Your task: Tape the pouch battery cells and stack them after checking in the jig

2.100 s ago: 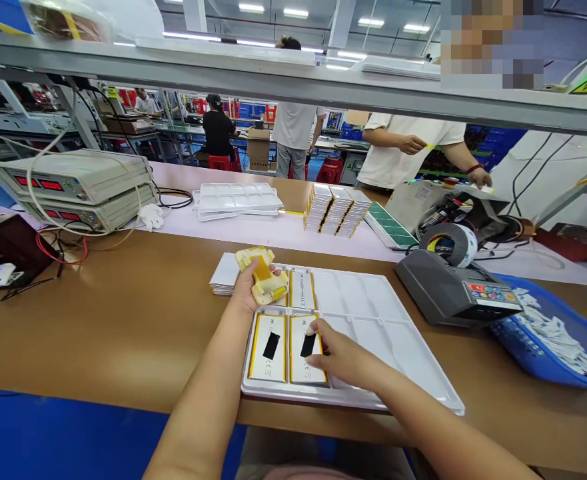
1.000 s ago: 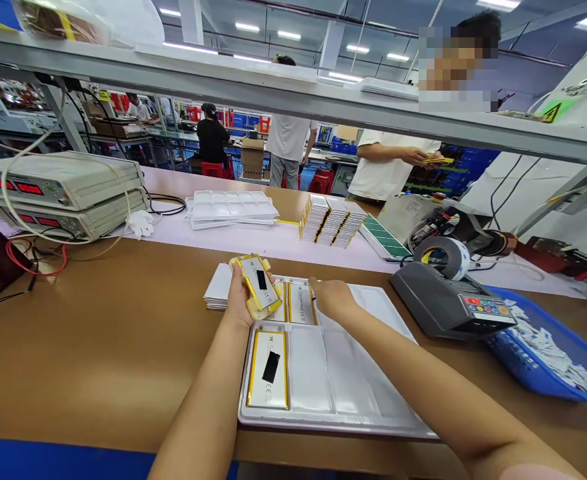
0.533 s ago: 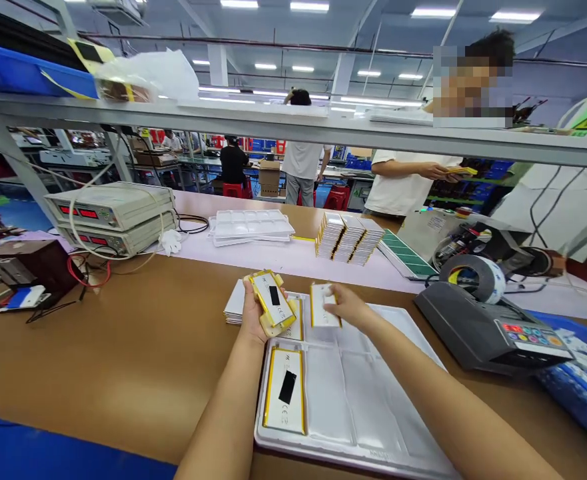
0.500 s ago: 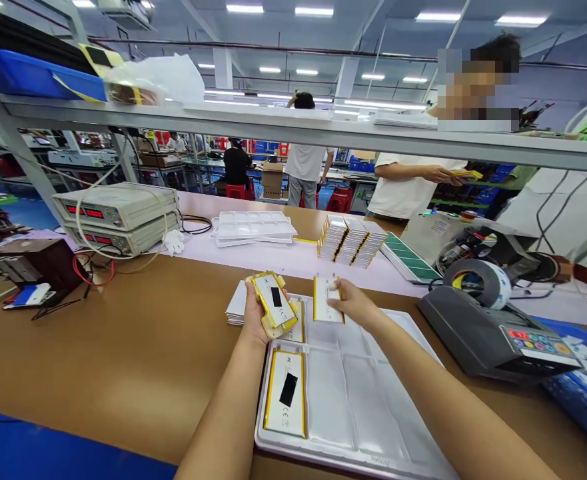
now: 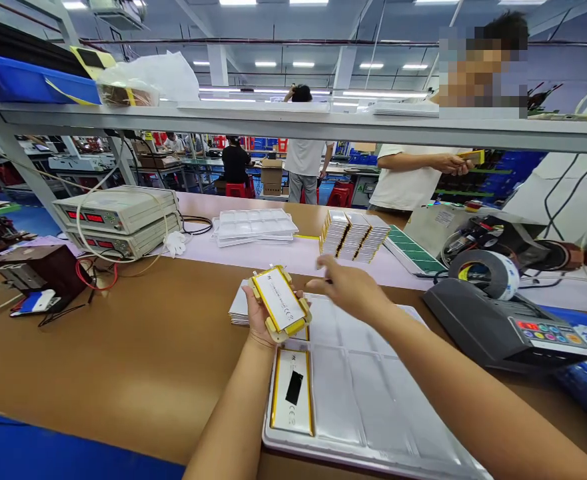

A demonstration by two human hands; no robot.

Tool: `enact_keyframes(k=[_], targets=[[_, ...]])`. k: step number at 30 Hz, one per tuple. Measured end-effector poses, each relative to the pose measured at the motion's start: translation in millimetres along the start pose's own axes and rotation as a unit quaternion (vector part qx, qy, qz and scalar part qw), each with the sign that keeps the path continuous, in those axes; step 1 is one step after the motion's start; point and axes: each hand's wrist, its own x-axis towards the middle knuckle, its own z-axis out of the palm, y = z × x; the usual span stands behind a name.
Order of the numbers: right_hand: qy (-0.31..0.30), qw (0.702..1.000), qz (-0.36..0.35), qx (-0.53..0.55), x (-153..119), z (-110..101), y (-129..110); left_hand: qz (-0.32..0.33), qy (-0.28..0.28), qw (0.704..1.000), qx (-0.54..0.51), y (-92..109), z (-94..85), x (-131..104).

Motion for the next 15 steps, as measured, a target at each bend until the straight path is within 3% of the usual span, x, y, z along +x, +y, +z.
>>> enact_keyframes(k=[3,7,11,15], targets=[[0.026,0.998,0.052,0.007,-21,3,44,0.028,-0.01,1.0,0.002,3,3.6,-2],[-0.003,0.993,0.105,0.046,-48,48,90,0.037,0.014,0.998,0.041,6,-5.2,0],[-0.023,0.992,0.11,0.062,-63,87,96,0.055,0.082,0.989,0.107,20,-7.7,-1],[-0.029,0.993,0.086,0.07,-64,87,92,0.096,0.188,0.956,0.204,51,12.9,0]])
